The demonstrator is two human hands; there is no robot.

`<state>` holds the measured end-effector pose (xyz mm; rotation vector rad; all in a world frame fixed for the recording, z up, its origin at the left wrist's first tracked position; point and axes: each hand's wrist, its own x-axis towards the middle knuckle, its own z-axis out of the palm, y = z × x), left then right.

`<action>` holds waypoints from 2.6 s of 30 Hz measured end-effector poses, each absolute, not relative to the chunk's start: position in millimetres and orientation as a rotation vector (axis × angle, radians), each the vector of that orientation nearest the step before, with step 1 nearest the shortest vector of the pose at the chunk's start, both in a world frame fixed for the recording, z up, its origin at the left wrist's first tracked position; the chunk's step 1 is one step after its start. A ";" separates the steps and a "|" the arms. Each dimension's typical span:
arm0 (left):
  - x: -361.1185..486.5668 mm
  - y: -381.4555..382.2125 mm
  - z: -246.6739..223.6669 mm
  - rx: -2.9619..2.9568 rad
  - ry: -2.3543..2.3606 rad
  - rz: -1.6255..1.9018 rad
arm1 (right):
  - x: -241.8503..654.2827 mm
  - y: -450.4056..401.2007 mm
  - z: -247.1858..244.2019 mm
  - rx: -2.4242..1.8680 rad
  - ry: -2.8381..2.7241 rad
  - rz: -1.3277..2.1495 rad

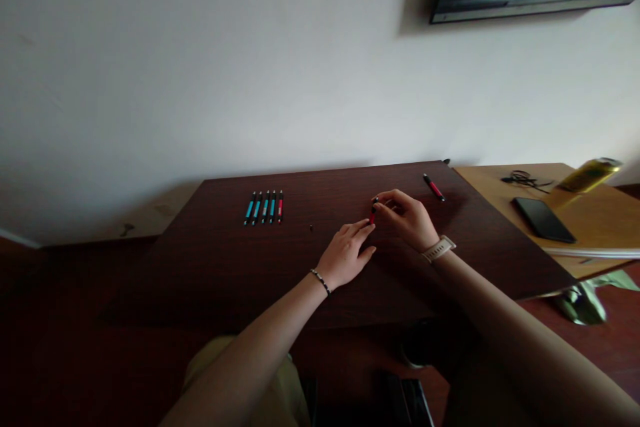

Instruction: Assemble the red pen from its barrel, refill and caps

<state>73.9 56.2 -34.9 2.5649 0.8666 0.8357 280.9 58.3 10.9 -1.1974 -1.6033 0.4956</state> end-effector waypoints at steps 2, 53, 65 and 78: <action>73.9 55.8 -34.9 2.565 0.874 0.835 | 280.7 58.6 10.9 -1.196 -1.599 0.492; 75.5 54.0 -32.5 2.535 0.887 0.829 | 284.2 63.2 2.5 -1.223 -1.579 0.502; 101.5 81.8 -36.2 2.080 0.985 0.947 | 283.7 63.6 1.3 -1.218 -1.586 0.485; 106.4 86.1 -38.8 1.972 0.850 1.051 | 280.1 58.3 9.1 -1.171 -1.553 0.581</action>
